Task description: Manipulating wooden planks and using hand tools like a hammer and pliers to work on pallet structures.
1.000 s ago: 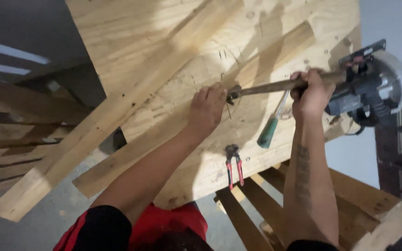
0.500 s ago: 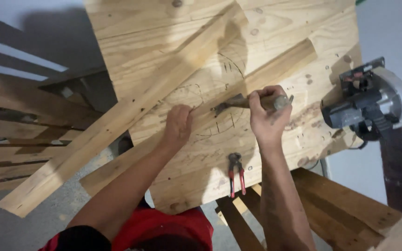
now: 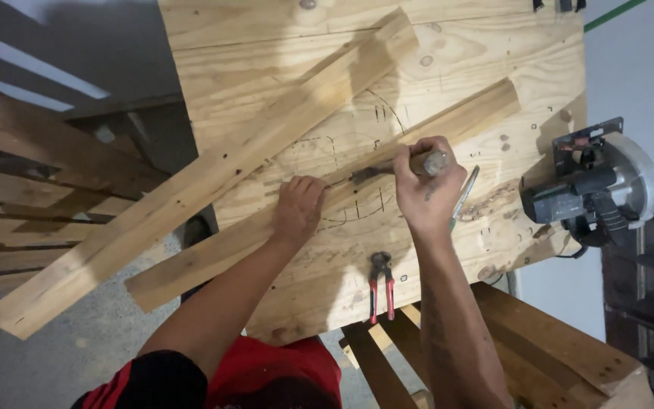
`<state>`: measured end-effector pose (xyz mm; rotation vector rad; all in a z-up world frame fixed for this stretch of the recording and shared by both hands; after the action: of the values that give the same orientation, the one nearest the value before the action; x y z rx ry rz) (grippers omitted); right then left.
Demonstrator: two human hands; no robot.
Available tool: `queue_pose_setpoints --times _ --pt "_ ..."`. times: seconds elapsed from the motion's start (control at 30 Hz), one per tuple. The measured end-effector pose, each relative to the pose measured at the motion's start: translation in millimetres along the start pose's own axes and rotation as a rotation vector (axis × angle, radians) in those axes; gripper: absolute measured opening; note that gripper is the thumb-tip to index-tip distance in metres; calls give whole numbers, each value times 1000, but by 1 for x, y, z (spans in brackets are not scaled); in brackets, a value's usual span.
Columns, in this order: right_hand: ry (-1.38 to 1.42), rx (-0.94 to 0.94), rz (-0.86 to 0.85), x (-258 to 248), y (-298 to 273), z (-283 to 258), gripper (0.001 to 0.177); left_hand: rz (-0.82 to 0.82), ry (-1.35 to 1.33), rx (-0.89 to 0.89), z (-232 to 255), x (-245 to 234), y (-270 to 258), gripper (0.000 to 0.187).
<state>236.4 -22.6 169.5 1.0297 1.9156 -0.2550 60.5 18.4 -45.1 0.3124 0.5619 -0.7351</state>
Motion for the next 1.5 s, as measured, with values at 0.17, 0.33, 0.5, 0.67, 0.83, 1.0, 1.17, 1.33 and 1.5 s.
queue_pose_setpoints --times 0.17,0.33,0.5,0.67,0.83,1.0,1.17,1.33,1.5 --pt "27 1 -42 -1 2 -6 13 -22 -15 -18 4 0 -1 19" --pt "251 -35 14 -4 12 9 17 -20 49 -22 1 1 2 19" --pt "599 442 161 -18 68 171 17 -103 37 -66 6 3 0 23" --pt "652 502 199 -15 71 190 13 -59 -103 -68 13 8 27 26" --pt "718 620 212 9 63 266 38 -127 -351 23 4 95 65 41" --pt "651 586 126 -19 45 212 14 -302 -357 327 59 32 81 40" --pt "459 534 58 -36 35 144 12 -509 -394 36 57 -1 118 48" --pt "495 419 31 -35 16 101 12 -209 180 4 -54 1 256 28" --pt "550 411 37 -25 -18 124 11 -67 547 108 -63 4 362 27"
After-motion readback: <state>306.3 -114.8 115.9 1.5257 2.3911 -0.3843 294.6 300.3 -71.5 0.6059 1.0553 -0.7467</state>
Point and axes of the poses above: each hand's wrist, its own y-axis towards the middle knuckle, its own x-axis out of the palm, z = x × y, the point moved 7 cm from there along y, towards the middle knuckle, and after that the axes turned 13 degrees about -y, right-handed, at the moved point
